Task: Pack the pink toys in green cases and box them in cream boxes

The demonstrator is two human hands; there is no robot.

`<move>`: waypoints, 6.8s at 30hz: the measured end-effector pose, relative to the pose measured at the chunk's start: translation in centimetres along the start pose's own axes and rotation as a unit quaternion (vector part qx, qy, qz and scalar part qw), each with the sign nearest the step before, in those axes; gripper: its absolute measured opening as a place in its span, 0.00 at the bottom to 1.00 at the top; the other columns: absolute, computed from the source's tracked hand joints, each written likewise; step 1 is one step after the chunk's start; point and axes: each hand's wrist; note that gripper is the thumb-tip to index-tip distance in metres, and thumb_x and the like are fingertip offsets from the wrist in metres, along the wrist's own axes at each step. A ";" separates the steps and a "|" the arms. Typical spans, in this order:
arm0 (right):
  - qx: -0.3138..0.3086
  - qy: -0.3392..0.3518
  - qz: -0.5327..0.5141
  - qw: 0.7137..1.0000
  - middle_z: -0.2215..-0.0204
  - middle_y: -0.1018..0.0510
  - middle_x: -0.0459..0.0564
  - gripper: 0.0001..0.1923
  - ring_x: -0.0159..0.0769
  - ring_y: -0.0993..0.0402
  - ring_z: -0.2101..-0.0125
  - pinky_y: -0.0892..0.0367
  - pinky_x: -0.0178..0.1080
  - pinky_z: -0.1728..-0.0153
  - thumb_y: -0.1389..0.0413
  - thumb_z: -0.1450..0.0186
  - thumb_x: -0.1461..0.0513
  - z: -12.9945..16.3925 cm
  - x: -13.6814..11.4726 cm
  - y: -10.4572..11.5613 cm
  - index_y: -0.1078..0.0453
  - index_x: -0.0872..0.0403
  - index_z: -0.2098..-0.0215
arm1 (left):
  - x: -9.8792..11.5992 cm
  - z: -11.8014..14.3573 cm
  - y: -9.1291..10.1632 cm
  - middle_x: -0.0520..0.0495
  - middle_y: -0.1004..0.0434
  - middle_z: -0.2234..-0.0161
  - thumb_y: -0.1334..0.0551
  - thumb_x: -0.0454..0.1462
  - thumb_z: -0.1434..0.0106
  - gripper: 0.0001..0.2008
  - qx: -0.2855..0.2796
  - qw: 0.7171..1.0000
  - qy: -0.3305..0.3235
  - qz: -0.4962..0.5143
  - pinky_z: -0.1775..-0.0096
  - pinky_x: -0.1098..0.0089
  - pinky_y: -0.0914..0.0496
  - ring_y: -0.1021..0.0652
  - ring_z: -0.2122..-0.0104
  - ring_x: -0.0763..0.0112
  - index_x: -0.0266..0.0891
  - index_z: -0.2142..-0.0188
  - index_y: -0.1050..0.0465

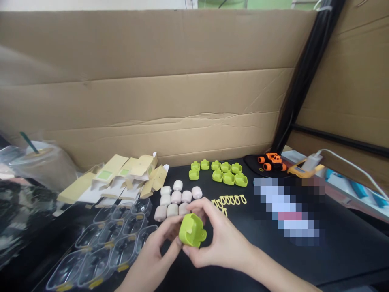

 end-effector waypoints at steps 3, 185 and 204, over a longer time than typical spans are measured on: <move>-0.015 0.015 0.008 1.000 0.65 0.32 0.45 0.26 0.37 0.32 0.66 0.34 0.37 0.65 0.42 0.52 0.70 -0.1 -0.1 0.0 0.38 0.48 0.56 | 0.3 0.0 0.2 0.46 0.23 0.69 0.45 0.36 0.36 0.10 -0.032 0.999 -0.018 -0.039 0.66 0.72 0.33 0.25 0.70 0.65 0.40 0.62 0.25; -0.153 -0.084 -0.049 0.983 0.53 0.29 0.50 0.22 0.44 0.31 0.51 0.33 0.44 0.52 0.35 0.51 0.66 0.8 1.7 -0.4 0.35 0.51 0.60 | -7.2 0.6 -2.8 0.51 0.27 0.72 0.46 0.49 0.41 0.20 -0.242 0.798 0.138 0.534 0.74 0.72 0.34 0.25 0.80 0.72 0.39 0.55 0.37; 0.027 -0.125 -0.163 0.978 0.64 0.24 0.46 0.23 0.37 0.25 0.65 0.29 0.40 0.65 0.36 0.46 0.54 -1.1 2.3 0.9 0.39 0.49 0.57 | 1.5 -0.5 9.3 0.46 0.29 0.55 0.31 0.36 0.52 0.20 -0.199 0.877 -0.041 -0.436 0.48 0.59 0.38 0.35 0.49 0.56 0.41 0.58 0.28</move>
Point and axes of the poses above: each hand's wrist, its own z-axis away from the middle knuckle, its own y-axis out of the back of the hand, x = y × z
